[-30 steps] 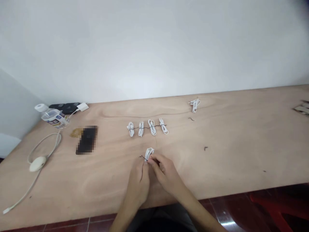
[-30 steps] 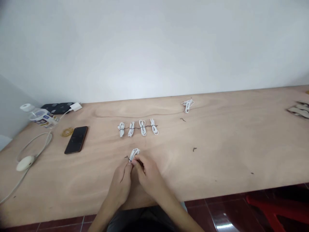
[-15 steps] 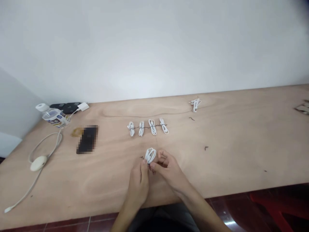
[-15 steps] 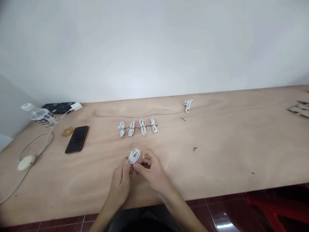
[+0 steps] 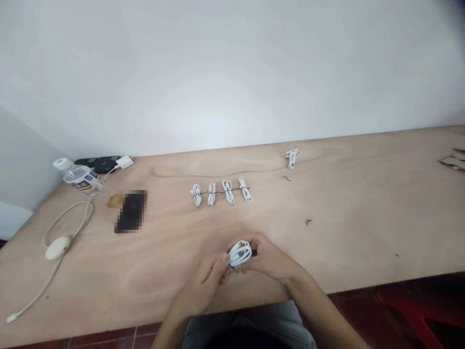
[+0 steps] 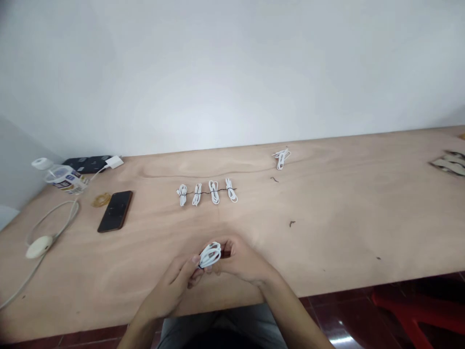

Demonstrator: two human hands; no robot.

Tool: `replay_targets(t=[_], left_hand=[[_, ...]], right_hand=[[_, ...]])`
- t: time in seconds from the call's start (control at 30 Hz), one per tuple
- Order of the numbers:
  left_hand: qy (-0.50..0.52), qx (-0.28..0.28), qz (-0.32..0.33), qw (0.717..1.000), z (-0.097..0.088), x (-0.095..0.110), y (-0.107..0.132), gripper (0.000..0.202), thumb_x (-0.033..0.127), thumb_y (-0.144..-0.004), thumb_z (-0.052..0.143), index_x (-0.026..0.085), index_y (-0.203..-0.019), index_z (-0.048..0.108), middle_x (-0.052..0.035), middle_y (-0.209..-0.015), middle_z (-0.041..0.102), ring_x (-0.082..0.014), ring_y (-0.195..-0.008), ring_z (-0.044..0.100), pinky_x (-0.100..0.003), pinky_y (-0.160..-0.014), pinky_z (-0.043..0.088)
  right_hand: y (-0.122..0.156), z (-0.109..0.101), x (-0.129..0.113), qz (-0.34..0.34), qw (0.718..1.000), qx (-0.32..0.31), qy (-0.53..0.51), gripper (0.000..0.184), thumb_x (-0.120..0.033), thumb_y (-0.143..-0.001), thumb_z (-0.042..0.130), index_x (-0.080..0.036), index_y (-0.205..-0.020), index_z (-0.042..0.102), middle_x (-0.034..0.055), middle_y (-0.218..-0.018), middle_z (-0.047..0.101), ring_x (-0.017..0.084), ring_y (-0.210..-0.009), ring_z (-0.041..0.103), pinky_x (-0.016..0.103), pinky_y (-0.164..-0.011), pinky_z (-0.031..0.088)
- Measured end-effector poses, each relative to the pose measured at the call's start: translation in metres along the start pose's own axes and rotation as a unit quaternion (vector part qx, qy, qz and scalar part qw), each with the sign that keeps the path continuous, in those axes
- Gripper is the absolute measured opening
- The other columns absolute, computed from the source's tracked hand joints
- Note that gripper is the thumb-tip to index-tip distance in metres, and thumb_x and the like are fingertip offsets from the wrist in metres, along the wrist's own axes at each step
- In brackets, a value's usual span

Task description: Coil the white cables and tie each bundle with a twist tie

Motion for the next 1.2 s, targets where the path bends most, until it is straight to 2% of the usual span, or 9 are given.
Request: replay_targets(t=[0.1, 0.2, 0.37, 0.43, 0.53, 0.7, 0.87, 1.0, 1.2], left_hand=[[-0.056, 0.054, 0.023, 0.997, -0.005, -0.002, -0.001, 0.047, 0.052, -0.108, 0.042, 0.02, -0.085, 0.068, -0.0022, -0.077, 0.062, -0.0205, -0.077, 0.055, -0.031, -0.075, 0.046], [-0.088, 0.073, 0.033, 0.993, -0.008, -0.008, -0.001, 0.045, 0.05, -0.108, 0.044, 0.02, -0.085, 0.068, -0.0035, -0.081, 0.066, -0.0223, -0.081, 0.059, -0.032, -0.079, 0.048], [-0.019, 0.143, 0.01, 0.99, -0.003, -0.025, -0.002, 0.046, 0.058, -0.104, 0.05, 0.019, -0.092, 0.072, -0.0051, -0.085, 0.07, -0.0235, -0.082, 0.063, -0.033, -0.078, 0.052], [0.001, 0.155, 0.008, 0.988, 0.003, -0.028, -0.003, 0.049, 0.061, -0.103, 0.05, 0.019, -0.09, 0.071, -0.0048, -0.082, 0.069, -0.023, -0.08, 0.062, -0.033, -0.076, 0.052], [0.002, 0.126, 0.023, 0.992, 0.012, -0.024, -0.005, 0.047, 0.059, -0.105, 0.048, 0.019, -0.089, 0.069, -0.005, -0.083, 0.068, -0.0229, -0.081, 0.061, -0.033, -0.079, 0.052], [-0.014, 0.116, 0.06, 0.991, 0.015, -0.009, -0.007, 0.035, 0.047, -0.109, 0.046, 0.022, -0.12, 0.068, -0.0091, -0.114, 0.072, -0.0259, -0.106, 0.064, -0.038, -0.099, 0.049], [-0.044, 0.146, 0.075, 0.985, 0.02, -0.01, -0.009, 0.032, 0.041, -0.112, 0.041, 0.021, -0.124, 0.063, -0.0111, -0.122, 0.07, -0.0261, -0.11, 0.064, -0.037, -0.096, 0.049], [-0.068, 0.187, 0.101, 0.975, 0.025, -0.015, -0.011, 0.029, 0.038, -0.112, 0.043, 0.02, -0.122, 0.063, -0.0109, -0.123, 0.069, -0.0252, -0.11, 0.064, -0.036, -0.096, 0.048], [0.008, 0.261, 0.1, 0.96, 0.02, -0.017, -0.019, 0.026, 0.043, -0.108, 0.053, 0.02, -0.107, 0.066, -0.0056, -0.103, 0.07, -0.0211, -0.096, 0.065, -0.03, -0.089, 0.05]], right_hand=[[-0.003, 0.006, -0.004, -0.078, 0.992, 0.054, 0.079, 0.018, -0.037, -0.09, 0.081, -0.022, -0.098, 0.085, 0.0036, -0.091, 0.08, 0.022, -0.086, 0.074, 0.036, -0.088, 0.059], [-0.004, 0.012, -0.001, -0.12, 0.981, 0.078, 0.128, 0.021, -0.04, -0.097, 0.072, -0.024, -0.099, 0.086, 0.0047, -0.098, 0.081, 0.024, -0.093, 0.074, 0.038, -0.092, 0.059], [-0.005, 0.015, 0.007, -0.164, 0.96, 0.132, 0.183, 0.022, -0.035, -0.101, 0.066, -0.026, -0.099, 0.087, 0.0071, -0.111, 0.08, 0.026, -0.107, 0.073, 0.04, -0.098, 0.058], [-0.006, 0.017, 0.009, -0.186, 0.942, 0.172, 0.219, 0.021, -0.028, -0.1, 0.066, -0.027, -0.096, 0.087, 0.0075, -0.113, 0.079, 0.026, -0.107, 0.073, 0.04, -0.098, 0.058], [-0.007, 0.02, 0.011, -0.217, 0.917, 0.214, 0.256, 0.02, -0.02, -0.097, 0.067, -0.026, -0.092, 0.085, 0.0072, -0.108, 0.08, 0.025, -0.101, 0.075, 0.04, -0.094, 0.06], [-0.007, 0.023, 0.02, -0.294, 0.838, 0.277, 0.369, 0.021, -0.014, -0.094, 0.067, -0.028, -0.099, 0.083, 0.0062, -0.103, 0.08, 0.026, -0.095, 0.074, 0.044, -0.09, 0.06], [-0.008, 0.031, 0.038, -0.315, 0.785, 0.312, 0.433, 0.024, -0.008, -0.092, 0.065, -0.027, -0.093, 0.08, 0.0069, -0.098, 0.079, 0.027, -0.093, 0.073, 0.044, -0.089, 0.059], [-0.009, 0.04, 0.04, -0.302, 0.797, 0.351, 0.387, 0.021, -0.01, -0.09, 0.064, -0.026, -0.091, 0.078, 0.0065, -0.093, 0.077, 0.025, -0.089, 0.071, 0.041, -0.086, 0.059], [-0.012, 0.042, 0.029, -0.16, 0.902, 0.337, 0.216, 0.014, -0.023, -0.088, 0.069, -0.021, -0.075, 0.076, 0.0038, -0.072, 0.072, 0.018, -0.063, 0.062, 0.03, -0.058, 0.051]])
Point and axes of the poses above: each hand's wrist, its own y-axis away from the middle knuckle, its own z-axis out of the palm, x = y × z, the point moved 1 cm from there along -y, towards the middle knuckle
